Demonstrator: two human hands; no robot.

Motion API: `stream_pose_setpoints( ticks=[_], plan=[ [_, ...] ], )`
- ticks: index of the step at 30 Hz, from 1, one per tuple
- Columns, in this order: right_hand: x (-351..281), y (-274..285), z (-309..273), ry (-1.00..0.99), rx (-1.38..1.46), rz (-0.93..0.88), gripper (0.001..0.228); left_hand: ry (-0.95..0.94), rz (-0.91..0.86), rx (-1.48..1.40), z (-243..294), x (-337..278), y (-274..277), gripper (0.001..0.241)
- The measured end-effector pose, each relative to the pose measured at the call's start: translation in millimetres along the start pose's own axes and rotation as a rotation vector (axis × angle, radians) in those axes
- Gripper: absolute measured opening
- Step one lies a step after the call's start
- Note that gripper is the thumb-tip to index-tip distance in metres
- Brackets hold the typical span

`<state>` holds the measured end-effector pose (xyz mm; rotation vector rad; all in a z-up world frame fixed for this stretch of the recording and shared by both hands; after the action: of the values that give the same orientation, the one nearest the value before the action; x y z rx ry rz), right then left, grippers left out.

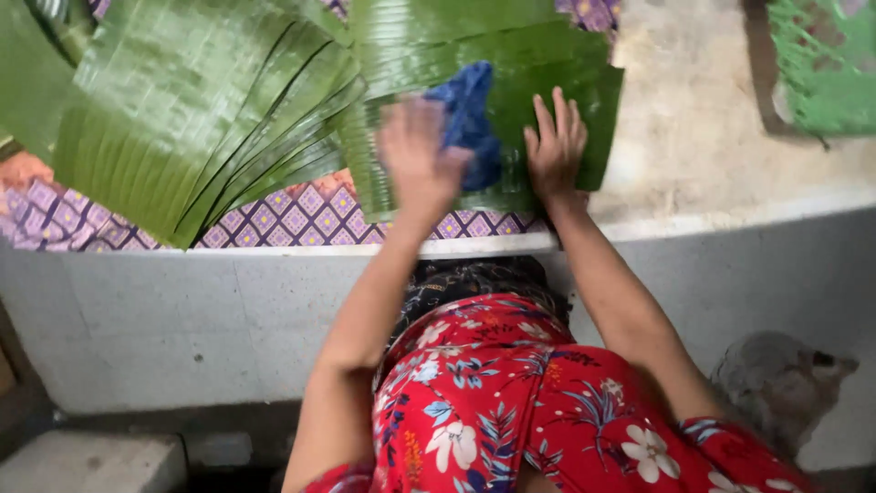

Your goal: Wiping banana leaves with a cloth to clean them and stacking them in a pile.

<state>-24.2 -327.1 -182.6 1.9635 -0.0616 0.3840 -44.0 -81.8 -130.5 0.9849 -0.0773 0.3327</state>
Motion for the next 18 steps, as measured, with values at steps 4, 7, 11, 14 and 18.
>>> stream_pose_setpoints(
  ticks=[4,7,11,14,18],
  plan=[
    [-6,-7,-3,0.023,-0.175,-0.052,0.054,-0.281,-0.300,0.098,20,-17,-83,0.074],
    [-10,-1,-8,-0.006,-0.195,-0.066,0.054,-0.415,-0.169,0.068,15,-10,-90,0.052],
    [-6,-1,-7,-0.036,-0.174,-0.098,0.053,-0.413,-0.149,0.083,-20,30,-83,0.034],
    [-5,-1,-6,0.014,-0.190,-0.035,0.052,-0.378,0.006,0.250,-54,61,-60,0.033],
    [-5,4,-10,0.024,-0.186,-0.011,0.050,-0.218,-0.054,0.230,-47,80,-19,0.026]
  ],
)
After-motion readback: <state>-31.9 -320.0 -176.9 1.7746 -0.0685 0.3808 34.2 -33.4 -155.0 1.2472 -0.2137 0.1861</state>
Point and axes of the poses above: each hand's wrist, its own x-axis towards the middle knuckle, its own y-axis out of the back of the hand, z = x × y, the point moved 4 cm from there along x, towards the middle knuckle, and after that the axes turned 4 degrees about y, right-handed, at the moved point
